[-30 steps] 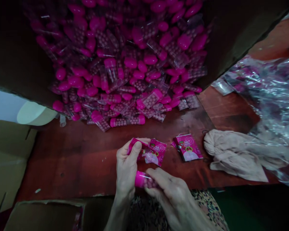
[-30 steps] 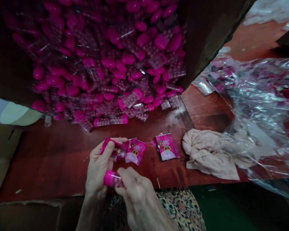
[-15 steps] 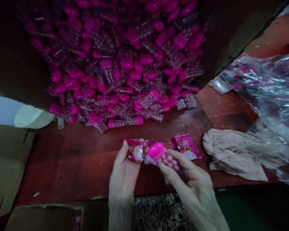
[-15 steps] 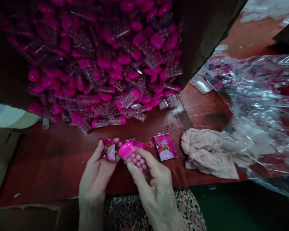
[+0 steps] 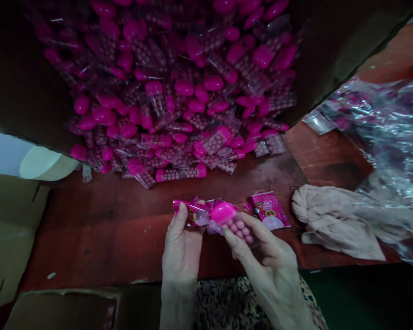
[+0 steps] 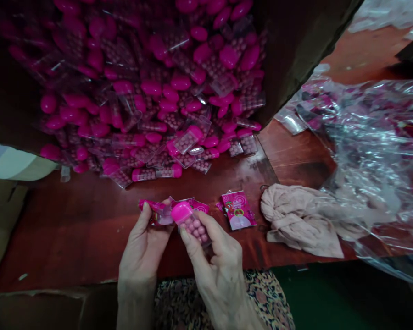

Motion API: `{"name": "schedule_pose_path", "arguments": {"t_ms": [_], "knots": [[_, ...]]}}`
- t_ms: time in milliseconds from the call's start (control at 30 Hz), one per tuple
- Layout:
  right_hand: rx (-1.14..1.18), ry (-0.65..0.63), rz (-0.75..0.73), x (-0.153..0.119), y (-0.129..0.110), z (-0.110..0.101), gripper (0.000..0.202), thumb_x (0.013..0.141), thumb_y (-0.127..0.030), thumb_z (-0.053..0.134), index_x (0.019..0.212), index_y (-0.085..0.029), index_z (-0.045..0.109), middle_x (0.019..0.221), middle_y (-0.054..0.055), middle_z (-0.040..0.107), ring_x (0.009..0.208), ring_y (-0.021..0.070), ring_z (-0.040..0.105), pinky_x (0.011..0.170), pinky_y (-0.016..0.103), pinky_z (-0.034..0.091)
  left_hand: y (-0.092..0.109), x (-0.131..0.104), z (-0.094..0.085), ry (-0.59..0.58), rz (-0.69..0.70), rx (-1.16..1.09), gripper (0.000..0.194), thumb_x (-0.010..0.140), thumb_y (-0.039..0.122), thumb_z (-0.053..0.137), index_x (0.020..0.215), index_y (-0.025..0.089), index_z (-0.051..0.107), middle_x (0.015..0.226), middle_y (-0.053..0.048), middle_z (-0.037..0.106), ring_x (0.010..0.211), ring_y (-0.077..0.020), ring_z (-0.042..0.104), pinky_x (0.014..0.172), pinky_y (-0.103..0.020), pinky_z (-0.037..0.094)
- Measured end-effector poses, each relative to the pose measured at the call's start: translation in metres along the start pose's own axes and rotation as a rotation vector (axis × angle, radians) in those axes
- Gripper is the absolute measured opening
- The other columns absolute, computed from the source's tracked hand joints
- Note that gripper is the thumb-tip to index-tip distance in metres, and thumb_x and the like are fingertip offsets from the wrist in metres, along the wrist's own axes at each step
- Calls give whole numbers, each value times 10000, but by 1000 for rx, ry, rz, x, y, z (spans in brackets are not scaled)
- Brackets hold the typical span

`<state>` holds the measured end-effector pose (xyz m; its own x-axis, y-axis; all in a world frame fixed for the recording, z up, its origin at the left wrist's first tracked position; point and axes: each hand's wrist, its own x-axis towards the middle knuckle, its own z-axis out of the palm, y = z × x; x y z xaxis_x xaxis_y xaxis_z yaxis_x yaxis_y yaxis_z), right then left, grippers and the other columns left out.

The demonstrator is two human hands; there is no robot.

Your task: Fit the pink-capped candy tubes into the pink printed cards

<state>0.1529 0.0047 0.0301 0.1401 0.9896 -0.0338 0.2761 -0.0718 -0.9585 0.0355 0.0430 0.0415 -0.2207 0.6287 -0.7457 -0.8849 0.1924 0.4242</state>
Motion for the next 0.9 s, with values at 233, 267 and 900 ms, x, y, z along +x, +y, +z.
{"name": "schedule_pose_path", "arguments": {"t_ms": [233, 267, 900], "knots": [[12, -61, 4, -1, 1, 7, 260, 836, -277, 562, 1071, -171, 596, 846, 43, 692, 671, 157, 657, 644, 261, 559, -5, 1, -2, -47, -40, 23, 270, 865, 204, 491, 709, 113, 692, 750, -83, 706, 673, -144, 646, 794, -320, 503], [6, -74, 9, -1, 2, 8, 258, 840, -273, 553, 1069, -161, 595, 863, 53, 694, 688, 165, 662, 656, 269, 559, -6, 2, -3, -57, -37, 26, 253, 859, 210, 504, 721, 112, 692, 750, -78, 703, 671, -141, 644, 814, -322, 493], [182, -428, 226, 9, 1, -3, 282, 872, -345, 516, 1101, -198, 593, 729, -9, 631, 781, 174, 617, 733, 284, 510, -15, 8, -5, -37, 148, 134, 108, 773, 213, 632, 719, 136, 686, 713, -30, 697, 641, -112, 628, 684, -238, 495]]}}
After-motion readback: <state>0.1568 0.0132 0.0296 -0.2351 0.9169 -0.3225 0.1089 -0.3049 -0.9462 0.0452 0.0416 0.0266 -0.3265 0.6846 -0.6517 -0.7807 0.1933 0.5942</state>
